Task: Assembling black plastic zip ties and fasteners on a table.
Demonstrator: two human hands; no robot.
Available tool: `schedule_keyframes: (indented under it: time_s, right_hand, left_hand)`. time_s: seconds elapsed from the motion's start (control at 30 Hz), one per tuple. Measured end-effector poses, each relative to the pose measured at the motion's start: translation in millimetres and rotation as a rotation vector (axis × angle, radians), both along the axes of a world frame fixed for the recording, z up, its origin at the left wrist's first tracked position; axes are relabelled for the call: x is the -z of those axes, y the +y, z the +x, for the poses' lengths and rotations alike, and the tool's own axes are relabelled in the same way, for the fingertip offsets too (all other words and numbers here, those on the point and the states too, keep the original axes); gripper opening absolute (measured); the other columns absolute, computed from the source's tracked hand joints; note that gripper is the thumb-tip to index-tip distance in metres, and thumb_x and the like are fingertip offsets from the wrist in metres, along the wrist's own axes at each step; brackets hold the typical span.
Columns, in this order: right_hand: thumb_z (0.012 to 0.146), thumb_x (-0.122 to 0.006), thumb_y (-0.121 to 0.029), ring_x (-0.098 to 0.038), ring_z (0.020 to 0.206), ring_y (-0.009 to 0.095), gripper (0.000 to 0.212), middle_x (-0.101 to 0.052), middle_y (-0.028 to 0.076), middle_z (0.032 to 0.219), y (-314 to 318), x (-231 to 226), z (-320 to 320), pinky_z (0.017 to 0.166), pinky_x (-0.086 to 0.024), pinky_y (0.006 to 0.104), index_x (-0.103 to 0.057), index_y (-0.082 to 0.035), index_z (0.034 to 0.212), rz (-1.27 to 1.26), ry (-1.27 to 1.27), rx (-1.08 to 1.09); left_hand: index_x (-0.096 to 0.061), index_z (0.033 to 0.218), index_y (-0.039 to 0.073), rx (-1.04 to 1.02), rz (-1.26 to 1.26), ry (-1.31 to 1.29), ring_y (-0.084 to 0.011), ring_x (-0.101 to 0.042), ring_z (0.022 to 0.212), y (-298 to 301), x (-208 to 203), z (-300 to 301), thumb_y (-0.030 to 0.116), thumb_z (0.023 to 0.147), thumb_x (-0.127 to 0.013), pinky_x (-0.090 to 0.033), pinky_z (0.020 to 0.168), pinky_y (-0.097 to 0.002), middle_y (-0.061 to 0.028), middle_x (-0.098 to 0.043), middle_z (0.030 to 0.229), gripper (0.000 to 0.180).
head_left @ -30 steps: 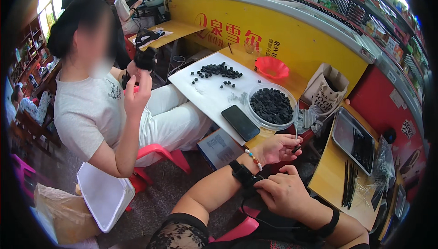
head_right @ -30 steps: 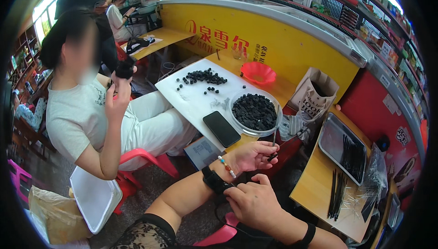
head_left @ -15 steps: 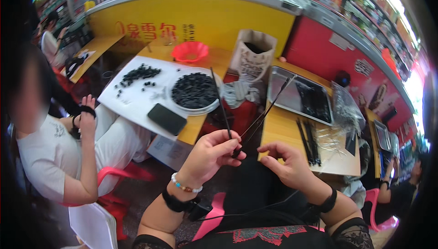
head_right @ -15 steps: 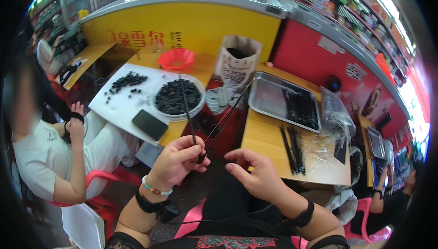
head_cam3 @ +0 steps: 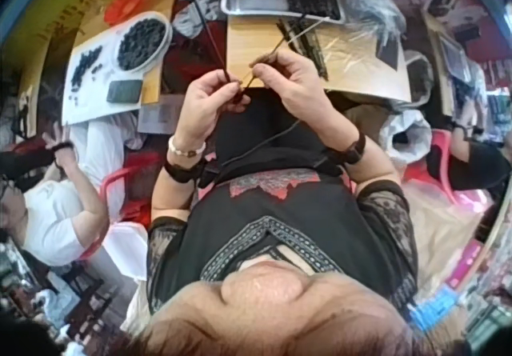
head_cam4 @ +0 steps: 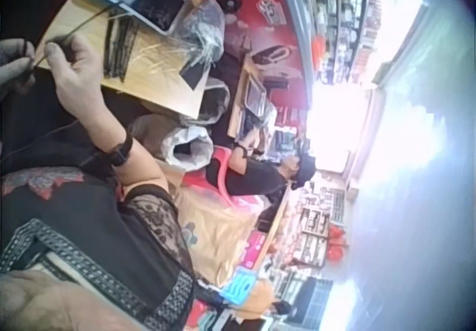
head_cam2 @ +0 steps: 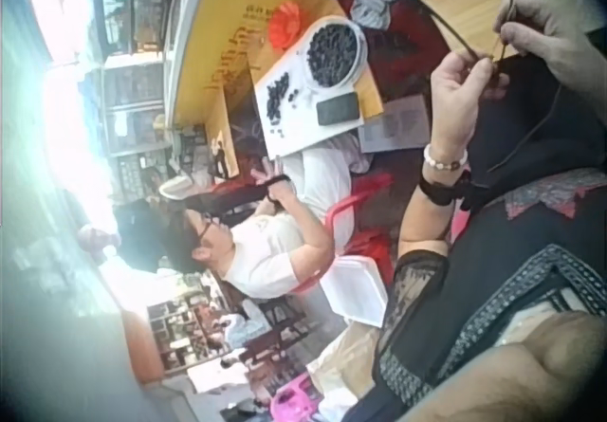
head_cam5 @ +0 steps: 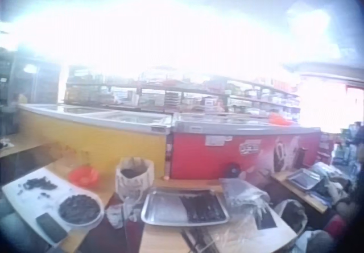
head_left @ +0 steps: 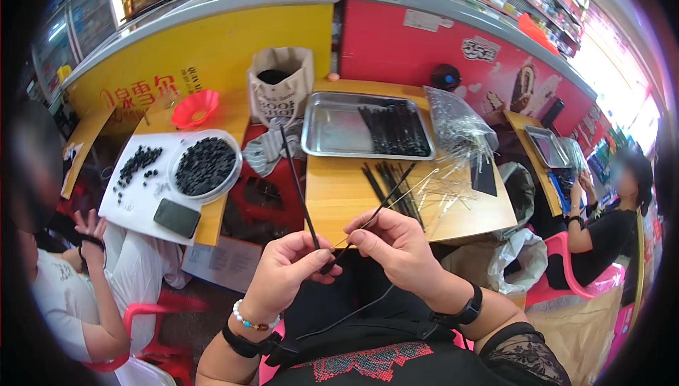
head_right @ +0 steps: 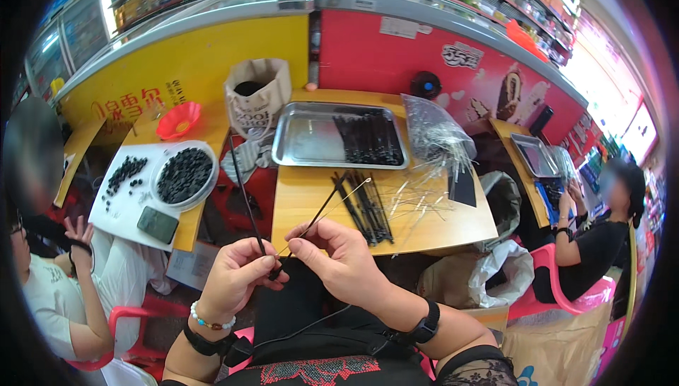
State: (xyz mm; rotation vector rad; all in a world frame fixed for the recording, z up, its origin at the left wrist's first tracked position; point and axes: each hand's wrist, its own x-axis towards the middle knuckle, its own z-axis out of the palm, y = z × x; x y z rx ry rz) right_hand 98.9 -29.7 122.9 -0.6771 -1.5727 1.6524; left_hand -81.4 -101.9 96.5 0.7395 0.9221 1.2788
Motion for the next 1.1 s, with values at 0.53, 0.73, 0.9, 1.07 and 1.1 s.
schedule_keyframes:
  time_s: [0.53,0.73,0.9,1.07,1.1]
  right_hand:
    - [0.093,-0.056,-0.011,-0.051,0.067,0.004,0.01,-0.056,-0.001,0.08,11,15,70,0.06,-0.042,0.0188,-0.057,-0.001,0.094,-0.096,0.079,0.008]
    - [0.093,-0.055,-0.009,-0.052,0.066,0.005,0.012,-0.06,0.001,0.083,13,17,78,0.06,-0.043,0.0191,-0.059,0.001,0.098,-0.106,-0.015,-0.007]
    - [0.095,-0.05,-0.01,-0.056,0.069,0.006,0.019,-0.06,0.002,0.081,16,18,82,0.064,-0.046,0.02,-0.06,0.003,0.105,-0.21,0.031,0.011]
    - [0.098,-0.046,-0.016,-0.059,0.072,0.01,0.025,-0.06,0.005,0.082,23,23,84,0.069,-0.046,0.0215,-0.059,0.004,0.103,-0.164,0.015,0.019]
    - [0.098,-0.046,-0.016,-0.059,0.072,0.01,0.025,-0.06,0.005,0.082,23,22,83,0.069,-0.046,0.0215,-0.059,0.004,0.103,-0.169,0.012,0.021]
  left_hand:
    - [-0.06,0.097,0.002,0.081,-0.144,-0.059,-0.0183,-0.066,0.076,22,-3,71,0.004,0.088,-0.059,-0.055,0.067,-0.0269,-0.0072,-0.064,0.084,0.01]
    - [-0.063,0.094,0.003,0.092,-0.019,0.153,-0.0053,-0.059,0.073,31,-7,82,0.009,0.086,-0.066,-0.047,0.063,-0.0191,0.0003,-0.064,0.081,0.01]
    - [-0.063,0.09,0.001,0.052,0.026,0.311,-0.0078,-0.06,0.066,34,-4,85,0.005,0.085,-0.064,-0.047,0.061,-0.0196,-0.0026,-0.064,0.077,0.006]
    - [-0.062,0.09,-0.001,0.011,0.053,0.483,-0.0071,-0.059,0.066,36,-3,91,0.006,0.086,-0.063,-0.046,0.06,-0.0188,-0.0024,-0.064,0.076,0.008]
    - [-0.062,0.09,-0.001,0.014,0.047,0.481,-0.0071,-0.059,0.066,36,-3,92,0.006,0.086,-0.063,-0.046,0.06,-0.0188,-0.0024,-0.064,0.076,0.008]
